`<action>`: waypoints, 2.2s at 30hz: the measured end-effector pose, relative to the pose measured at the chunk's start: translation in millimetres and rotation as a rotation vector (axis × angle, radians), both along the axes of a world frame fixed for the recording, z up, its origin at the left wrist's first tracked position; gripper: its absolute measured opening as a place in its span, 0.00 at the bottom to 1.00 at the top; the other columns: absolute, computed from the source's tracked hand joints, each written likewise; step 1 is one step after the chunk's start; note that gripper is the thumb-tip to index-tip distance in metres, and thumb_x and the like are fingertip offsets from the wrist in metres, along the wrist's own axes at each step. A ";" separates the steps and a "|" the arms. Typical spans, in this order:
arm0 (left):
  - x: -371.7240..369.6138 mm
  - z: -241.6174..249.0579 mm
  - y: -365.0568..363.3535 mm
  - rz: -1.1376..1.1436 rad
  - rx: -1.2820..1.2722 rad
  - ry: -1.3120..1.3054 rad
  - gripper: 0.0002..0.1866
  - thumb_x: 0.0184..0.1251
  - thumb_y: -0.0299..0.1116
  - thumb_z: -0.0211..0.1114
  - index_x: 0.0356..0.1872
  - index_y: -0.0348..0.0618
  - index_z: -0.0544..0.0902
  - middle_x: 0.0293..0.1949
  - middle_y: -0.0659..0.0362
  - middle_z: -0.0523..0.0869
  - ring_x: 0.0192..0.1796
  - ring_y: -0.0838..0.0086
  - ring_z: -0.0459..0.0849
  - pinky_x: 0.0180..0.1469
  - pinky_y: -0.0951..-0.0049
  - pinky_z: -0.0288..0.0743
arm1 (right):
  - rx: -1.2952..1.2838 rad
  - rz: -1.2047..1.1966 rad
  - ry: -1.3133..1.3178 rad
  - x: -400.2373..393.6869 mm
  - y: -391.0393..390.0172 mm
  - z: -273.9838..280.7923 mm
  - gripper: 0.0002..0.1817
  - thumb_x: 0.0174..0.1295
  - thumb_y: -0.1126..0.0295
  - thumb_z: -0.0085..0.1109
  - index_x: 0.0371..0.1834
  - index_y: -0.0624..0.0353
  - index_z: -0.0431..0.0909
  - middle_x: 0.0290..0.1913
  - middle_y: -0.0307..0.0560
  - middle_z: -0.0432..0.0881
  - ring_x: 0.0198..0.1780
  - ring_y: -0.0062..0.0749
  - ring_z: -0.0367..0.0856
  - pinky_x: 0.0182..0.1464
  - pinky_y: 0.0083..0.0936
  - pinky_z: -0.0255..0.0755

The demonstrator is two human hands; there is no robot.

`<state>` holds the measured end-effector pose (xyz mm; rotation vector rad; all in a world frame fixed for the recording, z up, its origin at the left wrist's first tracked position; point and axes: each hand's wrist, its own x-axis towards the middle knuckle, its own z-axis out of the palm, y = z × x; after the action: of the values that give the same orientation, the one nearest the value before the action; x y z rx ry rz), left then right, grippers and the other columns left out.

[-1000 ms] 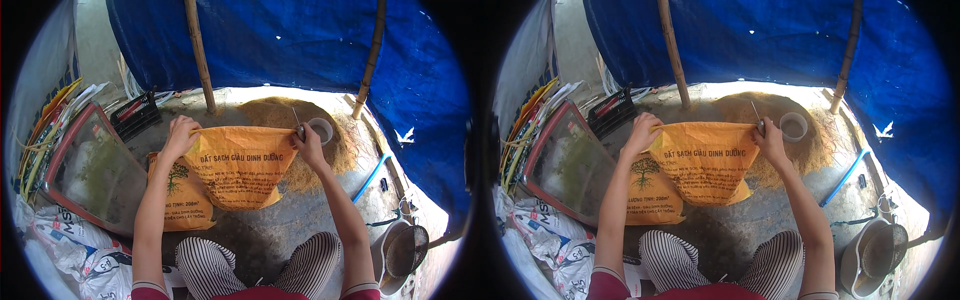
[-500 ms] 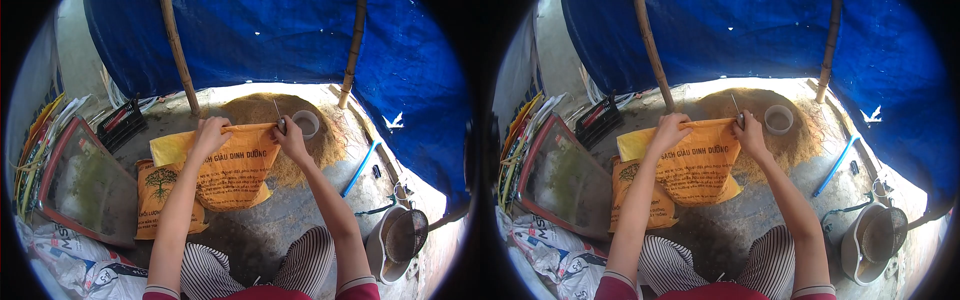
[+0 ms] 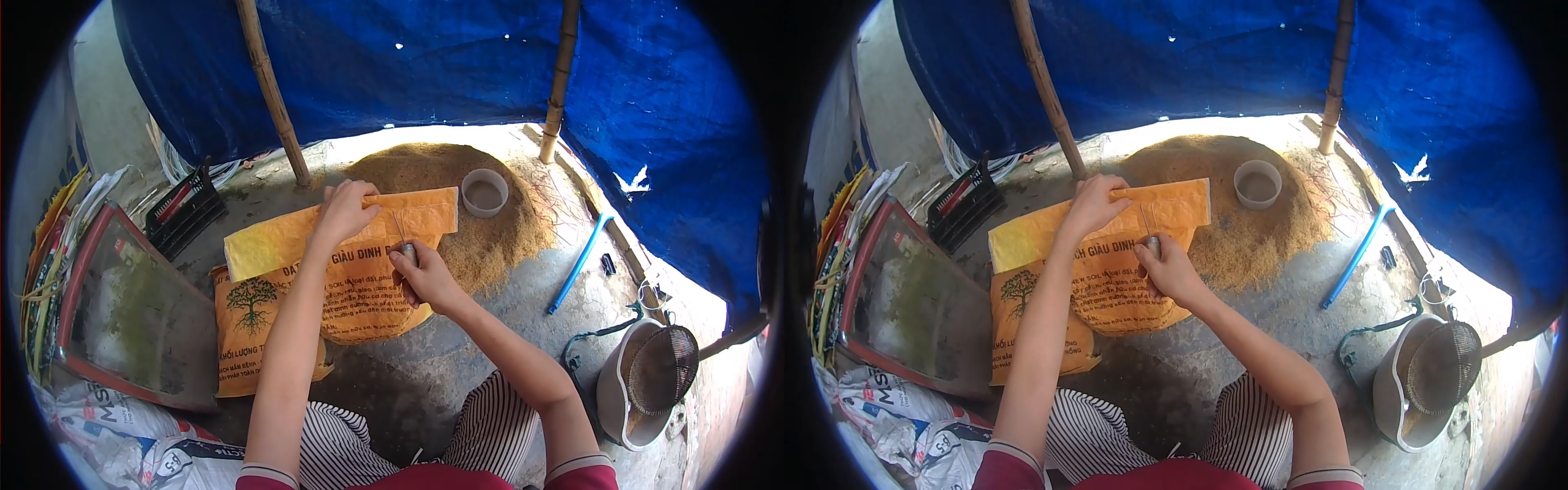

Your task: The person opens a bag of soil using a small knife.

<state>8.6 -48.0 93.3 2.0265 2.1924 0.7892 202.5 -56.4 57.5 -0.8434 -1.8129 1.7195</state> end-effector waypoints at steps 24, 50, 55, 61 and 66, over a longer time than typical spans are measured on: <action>-19.8 -6.1 3.8 -0.119 -0.005 -0.106 0.17 0.56 0.34 0.68 0.41 0.32 0.82 0.35 0.45 0.85 0.36 0.61 0.82 0.41 0.65 0.73 | -0.541 0.122 0.171 -17.8 9.6 -1.5 0.10 0.70 0.63 0.49 0.43 0.58 0.67 0.24 0.37 0.73 0.14 0.12 0.64 0.11 0.13 0.57; 12.8 -26.3 -15.8 -0.050 0.362 0.060 0.08 0.60 0.30 0.61 0.37 0.41 0.85 0.34 0.55 0.86 0.40 0.63 0.80 0.49 0.66 0.64 | -0.811 0.230 0.326 -14.2 34.1 -9.1 0.13 0.71 0.62 0.46 0.40 0.63 0.69 0.20 0.35 0.69 0.09 0.11 0.58 0.07 0.14 0.55; 12.6 -27.5 -13.6 -0.087 0.413 0.059 0.07 0.60 0.29 0.61 0.35 0.40 0.85 0.33 0.57 0.85 0.39 0.65 0.79 0.46 0.66 0.64 | -1.274 0.480 0.712 -14.7 38.9 -23.1 0.13 0.71 0.61 0.46 0.40 0.61 0.69 0.19 0.36 0.68 0.10 0.11 0.59 0.07 0.12 0.54; 12.5 -28.2 -13.0 -0.094 0.419 0.059 0.06 0.58 0.27 0.62 0.35 0.39 0.85 0.31 0.57 0.84 0.38 0.66 0.79 0.44 0.68 0.64 | 0.036 0.075 -0.151 -19.6 25.6 -9.5 0.15 0.70 0.59 0.49 0.39 0.62 0.69 0.19 0.37 0.70 0.10 0.18 0.64 0.09 0.21 0.61; 6.7 -31.7 -11.9 -0.096 0.471 0.039 0.06 0.58 0.27 0.61 0.35 0.39 0.85 0.30 0.57 0.84 0.37 0.65 0.79 0.44 0.67 0.64 | -0.185 0.116 -0.073 -24.9 29.7 -3.3 0.14 0.70 0.60 0.48 0.38 0.61 0.69 0.18 0.36 0.69 0.09 0.18 0.62 0.08 0.20 0.58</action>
<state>15.3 -59.9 61.6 2.3372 2.0534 1.3695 177.5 -26.6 54.2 -0.9016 -1.8010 1.9783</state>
